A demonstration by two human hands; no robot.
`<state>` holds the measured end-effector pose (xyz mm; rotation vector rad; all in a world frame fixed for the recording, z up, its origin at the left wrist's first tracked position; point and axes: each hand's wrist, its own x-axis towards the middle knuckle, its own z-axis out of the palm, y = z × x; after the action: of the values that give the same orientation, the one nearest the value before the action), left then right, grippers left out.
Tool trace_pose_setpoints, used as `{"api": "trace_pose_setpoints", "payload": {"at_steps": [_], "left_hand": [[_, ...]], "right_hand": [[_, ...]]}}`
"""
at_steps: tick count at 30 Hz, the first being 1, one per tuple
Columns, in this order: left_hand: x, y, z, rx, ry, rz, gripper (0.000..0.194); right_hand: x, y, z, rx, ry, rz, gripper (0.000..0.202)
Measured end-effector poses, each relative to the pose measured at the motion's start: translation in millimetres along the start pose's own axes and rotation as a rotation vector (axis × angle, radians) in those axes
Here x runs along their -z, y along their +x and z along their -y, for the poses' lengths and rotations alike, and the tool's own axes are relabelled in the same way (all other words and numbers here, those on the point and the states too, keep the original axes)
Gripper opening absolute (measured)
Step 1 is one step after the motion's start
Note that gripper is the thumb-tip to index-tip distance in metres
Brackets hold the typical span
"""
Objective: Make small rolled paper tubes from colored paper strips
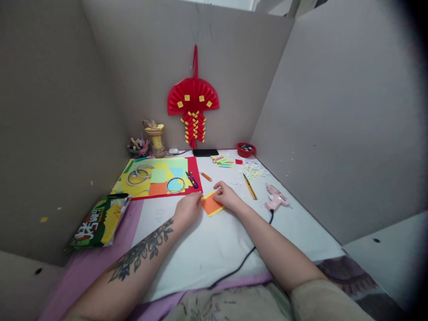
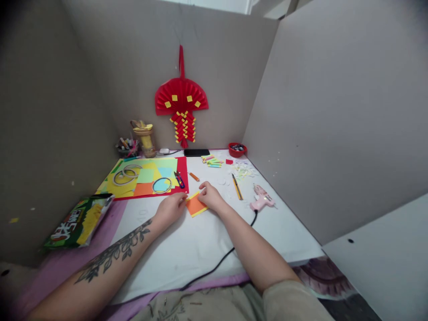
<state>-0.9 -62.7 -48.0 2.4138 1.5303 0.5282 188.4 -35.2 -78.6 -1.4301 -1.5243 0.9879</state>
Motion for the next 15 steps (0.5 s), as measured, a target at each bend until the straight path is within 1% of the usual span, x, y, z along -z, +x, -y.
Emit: {"api": "trace_pose_setpoints", "payload": {"at_steps": [2,3,4,6,9,11,15], "left_hand": [[-2.9,2,4,0.047,-0.147,-0.121,0.031],[-3.9,4,5,0.072,-0.22,-0.159,0.031],[-4.5,6,6,0.099,-0.291,-0.173,0.028],[-4.1,10,6,0.158,-0.427,-0.157,0.02],[-0.4,12,4,0.209,-0.56,-0.146,0.018],[2.5,11,2,0.175,-0.555,-0.167,0.016],[5.2,6,-1,0.03,-0.44,-0.19,0.014]], "right_hand": [[-2,-2,4,0.015,0.121,0.012,0.032],[-2,-2,6,0.024,0.177,0.023,0.033],[-2,-3,8,0.032,0.221,0.034,0.033],[-2,-4,11,0.043,0.27,0.05,0.034],[-2,-6,17,0.085,0.259,0.042,0.031],[-3,-8,23,0.145,0.196,0.028,0.026],[-8,-14,36,0.316,-0.042,0.001,0.012]]}}
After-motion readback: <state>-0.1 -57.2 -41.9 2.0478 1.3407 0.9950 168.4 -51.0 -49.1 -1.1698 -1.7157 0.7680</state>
